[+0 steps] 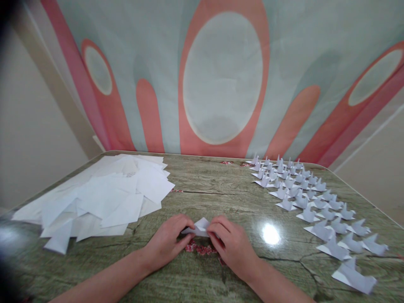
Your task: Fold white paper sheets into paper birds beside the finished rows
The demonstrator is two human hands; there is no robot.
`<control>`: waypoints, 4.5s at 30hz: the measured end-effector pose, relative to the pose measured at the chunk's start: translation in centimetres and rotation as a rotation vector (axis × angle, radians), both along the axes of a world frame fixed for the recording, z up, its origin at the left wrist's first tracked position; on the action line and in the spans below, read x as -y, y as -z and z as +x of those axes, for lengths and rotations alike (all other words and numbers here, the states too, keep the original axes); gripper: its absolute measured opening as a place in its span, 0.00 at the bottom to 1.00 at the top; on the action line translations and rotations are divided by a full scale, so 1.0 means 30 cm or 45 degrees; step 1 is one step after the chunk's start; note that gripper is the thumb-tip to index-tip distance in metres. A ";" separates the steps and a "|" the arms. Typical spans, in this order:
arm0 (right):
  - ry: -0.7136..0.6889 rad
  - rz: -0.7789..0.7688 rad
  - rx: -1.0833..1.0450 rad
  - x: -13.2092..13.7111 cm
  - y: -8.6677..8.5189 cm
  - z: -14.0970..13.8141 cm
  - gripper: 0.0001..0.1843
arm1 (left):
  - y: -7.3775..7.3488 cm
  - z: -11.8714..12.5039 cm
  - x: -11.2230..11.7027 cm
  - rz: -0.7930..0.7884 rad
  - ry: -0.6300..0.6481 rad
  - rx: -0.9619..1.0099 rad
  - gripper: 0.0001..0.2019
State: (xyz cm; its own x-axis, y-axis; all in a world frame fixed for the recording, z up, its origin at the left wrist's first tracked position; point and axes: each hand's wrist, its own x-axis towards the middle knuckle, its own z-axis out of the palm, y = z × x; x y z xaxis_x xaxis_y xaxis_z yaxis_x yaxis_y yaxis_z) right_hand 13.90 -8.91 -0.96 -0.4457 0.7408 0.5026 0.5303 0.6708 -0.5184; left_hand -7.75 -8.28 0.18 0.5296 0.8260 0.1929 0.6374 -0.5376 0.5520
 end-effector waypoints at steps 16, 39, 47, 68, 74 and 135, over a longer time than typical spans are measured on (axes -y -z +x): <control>0.009 0.065 0.140 -0.008 0.007 0.016 0.16 | -0.055 0.014 0.020 0.133 0.258 -0.015 0.19; 0.011 0.083 0.145 -0.040 0.060 0.032 0.18 | -0.004 0.014 -0.003 0.096 -0.002 -0.073 0.19; 0.027 0.102 0.177 -0.042 0.045 0.030 0.16 | -0.011 0.018 -0.004 0.081 0.006 -0.044 0.19; -0.046 0.284 0.432 0.004 0.000 -0.006 0.12 | -0.003 0.017 0.001 0.123 -0.018 -0.048 0.19; 0.033 0.192 0.290 -0.016 0.016 0.016 0.12 | -0.022 0.016 0.007 0.106 -0.023 -0.025 0.21; 0.309 -0.525 0.331 -0.152 -0.029 -0.051 0.11 | 0.032 0.004 -0.022 0.233 0.026 -0.109 0.15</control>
State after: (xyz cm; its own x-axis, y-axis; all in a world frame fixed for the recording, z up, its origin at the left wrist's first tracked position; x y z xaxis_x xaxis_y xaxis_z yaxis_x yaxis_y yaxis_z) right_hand 12.38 -4.36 -0.10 -0.3085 0.9502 0.0445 0.7903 0.2820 -0.5440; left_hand -7.62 -7.61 -0.79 0.5668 0.7701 0.2928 0.6656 -0.6374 0.3882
